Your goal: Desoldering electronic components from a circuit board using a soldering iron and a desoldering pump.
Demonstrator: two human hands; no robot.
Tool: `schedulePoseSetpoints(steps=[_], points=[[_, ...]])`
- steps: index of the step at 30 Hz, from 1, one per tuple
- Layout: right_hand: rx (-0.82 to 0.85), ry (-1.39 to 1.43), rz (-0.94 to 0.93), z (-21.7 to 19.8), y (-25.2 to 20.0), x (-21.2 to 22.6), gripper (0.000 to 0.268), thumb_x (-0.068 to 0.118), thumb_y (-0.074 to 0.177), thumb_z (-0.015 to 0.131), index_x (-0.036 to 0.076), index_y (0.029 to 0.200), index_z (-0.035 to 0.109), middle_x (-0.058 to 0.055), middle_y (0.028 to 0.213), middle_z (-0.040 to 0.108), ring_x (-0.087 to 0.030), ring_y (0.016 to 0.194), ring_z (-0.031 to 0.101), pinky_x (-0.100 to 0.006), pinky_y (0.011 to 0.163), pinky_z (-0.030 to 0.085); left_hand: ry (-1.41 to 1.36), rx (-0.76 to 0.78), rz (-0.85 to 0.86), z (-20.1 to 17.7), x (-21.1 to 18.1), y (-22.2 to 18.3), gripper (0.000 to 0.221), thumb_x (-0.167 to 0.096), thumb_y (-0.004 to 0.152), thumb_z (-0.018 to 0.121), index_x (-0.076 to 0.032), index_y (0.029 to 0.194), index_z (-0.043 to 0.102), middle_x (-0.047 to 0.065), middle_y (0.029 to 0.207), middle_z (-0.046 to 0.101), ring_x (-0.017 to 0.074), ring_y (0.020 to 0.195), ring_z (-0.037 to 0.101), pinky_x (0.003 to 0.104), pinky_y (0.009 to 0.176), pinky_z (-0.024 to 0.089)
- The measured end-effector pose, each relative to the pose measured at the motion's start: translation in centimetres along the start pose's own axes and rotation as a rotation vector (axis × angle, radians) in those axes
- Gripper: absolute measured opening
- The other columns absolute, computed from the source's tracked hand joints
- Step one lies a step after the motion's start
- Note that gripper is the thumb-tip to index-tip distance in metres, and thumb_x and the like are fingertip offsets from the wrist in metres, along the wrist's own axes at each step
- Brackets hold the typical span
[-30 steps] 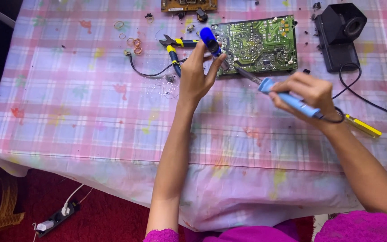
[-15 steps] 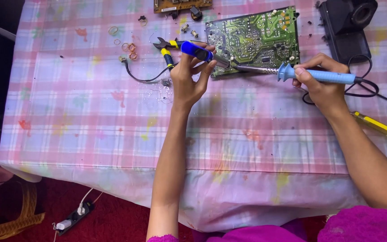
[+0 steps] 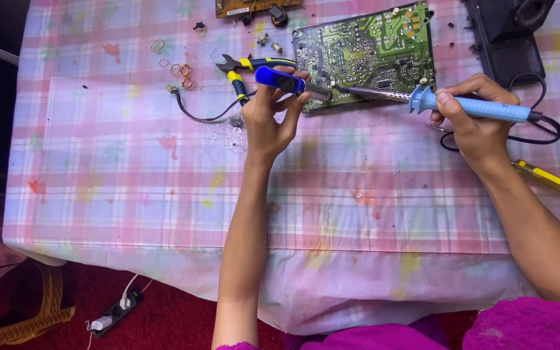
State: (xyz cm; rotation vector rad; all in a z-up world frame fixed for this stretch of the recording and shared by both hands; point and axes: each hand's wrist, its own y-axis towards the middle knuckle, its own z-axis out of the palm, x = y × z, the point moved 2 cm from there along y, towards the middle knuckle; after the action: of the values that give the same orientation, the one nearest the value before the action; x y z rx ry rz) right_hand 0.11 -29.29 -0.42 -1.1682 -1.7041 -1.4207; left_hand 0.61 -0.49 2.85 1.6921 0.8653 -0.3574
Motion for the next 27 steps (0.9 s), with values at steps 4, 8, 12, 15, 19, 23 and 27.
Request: schedulePoseSetpoints(steps=[4,8,12,15,19,23,27], points=[[0.004,0.006,0.018,-0.1,0.0,0.1,0.016,0.005,0.099,0.060,-0.005,0.091,0.050,-0.020,0.088,0.060,-0.024,0.067,0.062,-0.028,0.059,0.051,-0.020,-0.034,-0.023,0.1,-0.3,0.0,0.027,-0.009,0.090,0.060,-0.007,0.111,0.043,0.004,0.105,0.063,0.0186,0.093,0.069,0.020,0.069,0.060],[0.008,0.027,0.049,-0.1,0.0,0.3,0.013,0.004,0.099,0.060,-0.005,0.094,0.052,-0.019,0.090,0.059,-0.024,0.067,0.061,-0.028,0.058,0.051,-0.030,-0.045,0.033,0.2,-0.5,0.1,0.027,-0.007,0.090,0.060,-0.004,0.111,0.043,0.007,0.105,0.061,0.0217,0.094,0.068,0.022,0.072,0.061],[0.012,0.045,0.055,-0.2,0.0,-0.1,0.013,0.004,0.098,0.061,-0.005,0.093,0.052,-0.018,0.088,0.059,-0.024,0.066,0.061,-0.027,0.058,0.052,0.005,-0.038,0.051,0.3,-0.5,0.0,0.028,-0.009,0.090,0.061,-0.005,0.112,0.043,0.006,0.105,0.062,0.0205,0.091,0.070,0.021,0.068,0.060],[0.011,0.051,0.042,-0.1,0.0,-0.1,0.011,0.001,0.096,0.061,-0.006,0.093,0.053,-0.019,0.089,0.059,-0.024,0.066,0.061,-0.027,0.056,0.050,0.006,-0.009,0.036,0.5,-0.7,-0.1,0.028,-0.007,0.090,0.061,-0.004,0.112,0.044,0.006,0.106,0.062,0.0166,0.089,0.068,0.020,0.069,0.060],[0.031,0.044,0.048,0.1,0.0,0.5,0.012,0.002,0.096,0.062,-0.008,0.094,0.056,-0.019,0.089,0.057,-0.026,0.067,0.062,-0.027,0.057,0.052,0.033,0.047,0.017,1.2,-1.2,-0.1,0.025,-0.009,0.091,0.059,-0.005,0.111,0.046,0.006,0.103,0.062,0.0123,0.086,0.063,0.023,0.073,0.060],[0.039,0.059,0.055,0.3,-0.1,0.3,0.012,0.003,0.097,0.061,-0.007,0.094,0.055,-0.019,0.087,0.058,-0.025,0.068,0.063,-0.026,0.057,0.051,0.068,0.043,0.001,1.1,-0.6,0.0,0.023,-0.011,0.091,0.057,-0.006,0.110,0.045,0.005,0.101,0.063,0.0154,0.088,0.066,0.024,0.071,0.061],[0.020,0.072,0.086,0.3,-0.2,-0.4,0.014,0.006,0.097,0.062,-0.004,0.091,0.053,-0.017,0.083,0.059,-0.020,0.064,0.059,-0.026,0.055,0.048,0.036,-0.031,0.005,0.6,0.1,-0.2,0.027,-0.011,0.090,0.059,-0.006,0.111,0.043,0.005,0.101,0.063,0.0181,0.092,0.067,0.025,0.071,0.062]])
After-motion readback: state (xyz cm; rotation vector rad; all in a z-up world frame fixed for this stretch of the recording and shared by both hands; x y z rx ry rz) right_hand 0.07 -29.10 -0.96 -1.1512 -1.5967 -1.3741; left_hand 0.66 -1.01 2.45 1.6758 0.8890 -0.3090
